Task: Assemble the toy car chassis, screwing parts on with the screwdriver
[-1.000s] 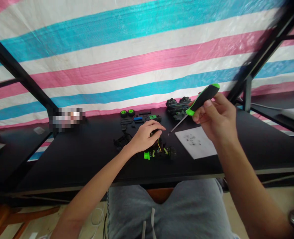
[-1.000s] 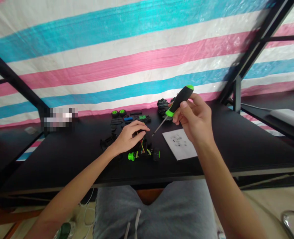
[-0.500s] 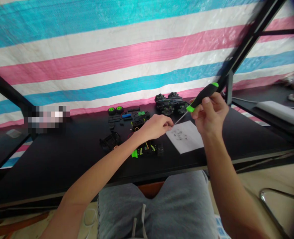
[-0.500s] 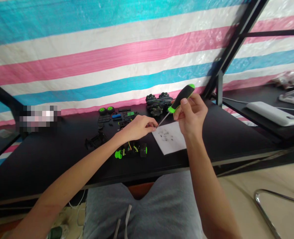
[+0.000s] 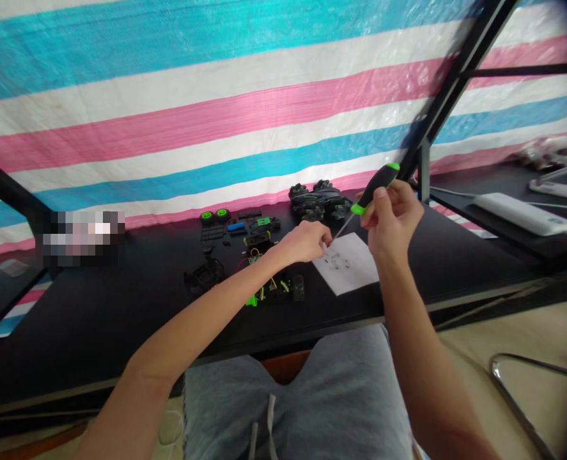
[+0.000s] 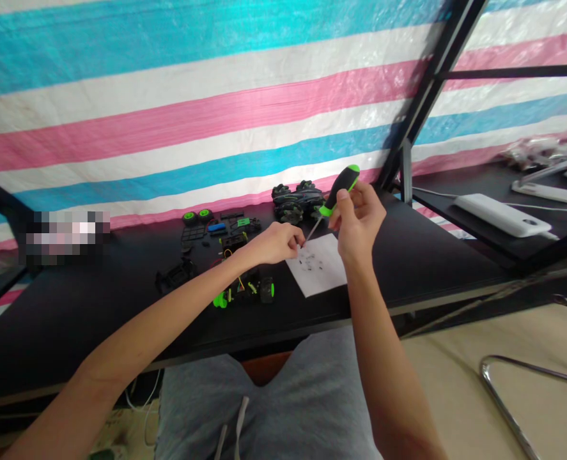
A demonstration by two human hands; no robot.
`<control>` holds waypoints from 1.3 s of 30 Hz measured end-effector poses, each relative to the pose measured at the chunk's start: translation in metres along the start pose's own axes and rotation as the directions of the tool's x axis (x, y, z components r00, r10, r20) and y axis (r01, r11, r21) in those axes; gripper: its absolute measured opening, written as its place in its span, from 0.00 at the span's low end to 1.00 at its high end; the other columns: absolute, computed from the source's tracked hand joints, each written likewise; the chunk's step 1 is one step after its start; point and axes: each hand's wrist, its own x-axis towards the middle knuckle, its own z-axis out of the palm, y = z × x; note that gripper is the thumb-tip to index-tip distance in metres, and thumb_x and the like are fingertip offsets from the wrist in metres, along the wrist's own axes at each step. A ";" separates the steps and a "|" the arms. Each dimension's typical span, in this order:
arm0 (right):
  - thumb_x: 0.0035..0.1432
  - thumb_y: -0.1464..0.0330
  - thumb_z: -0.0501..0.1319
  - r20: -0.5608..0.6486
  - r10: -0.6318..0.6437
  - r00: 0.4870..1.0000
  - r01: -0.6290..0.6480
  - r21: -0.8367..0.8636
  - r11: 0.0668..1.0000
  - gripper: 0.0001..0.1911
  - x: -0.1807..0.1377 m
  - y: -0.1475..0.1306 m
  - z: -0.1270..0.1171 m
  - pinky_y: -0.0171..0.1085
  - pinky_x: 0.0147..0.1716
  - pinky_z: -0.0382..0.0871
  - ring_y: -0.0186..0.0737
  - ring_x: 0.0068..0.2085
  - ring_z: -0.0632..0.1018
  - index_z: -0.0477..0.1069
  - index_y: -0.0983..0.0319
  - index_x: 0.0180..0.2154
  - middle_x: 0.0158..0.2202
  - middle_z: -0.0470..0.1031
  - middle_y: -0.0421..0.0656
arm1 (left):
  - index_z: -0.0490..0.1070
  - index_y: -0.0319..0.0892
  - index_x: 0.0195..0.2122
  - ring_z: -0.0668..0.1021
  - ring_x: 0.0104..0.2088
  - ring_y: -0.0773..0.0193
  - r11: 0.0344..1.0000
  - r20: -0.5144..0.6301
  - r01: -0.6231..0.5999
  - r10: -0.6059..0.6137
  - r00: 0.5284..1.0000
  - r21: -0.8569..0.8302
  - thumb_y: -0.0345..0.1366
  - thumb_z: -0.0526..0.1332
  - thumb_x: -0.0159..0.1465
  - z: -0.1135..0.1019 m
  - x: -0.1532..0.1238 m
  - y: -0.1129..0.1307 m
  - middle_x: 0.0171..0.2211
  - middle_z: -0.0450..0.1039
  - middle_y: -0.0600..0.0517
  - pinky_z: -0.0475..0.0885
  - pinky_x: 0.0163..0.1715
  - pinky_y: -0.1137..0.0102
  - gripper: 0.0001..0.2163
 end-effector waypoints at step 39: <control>0.68 0.56 0.71 -0.135 -0.176 0.975 0.139 -0.244 0.960 0.14 -0.015 -0.009 -0.004 0.42 0.27 0.78 0.41 0.29 0.80 0.79 0.53 0.50 0.41 0.76 0.42 | 0.55 0.46 0.83 0.71 0.74 0.26 0.983 0.158 -0.021 -0.009 0.987 0.185 0.58 0.78 0.60 -0.002 -0.033 0.017 0.78 0.61 0.28 0.69 0.72 0.40 0.55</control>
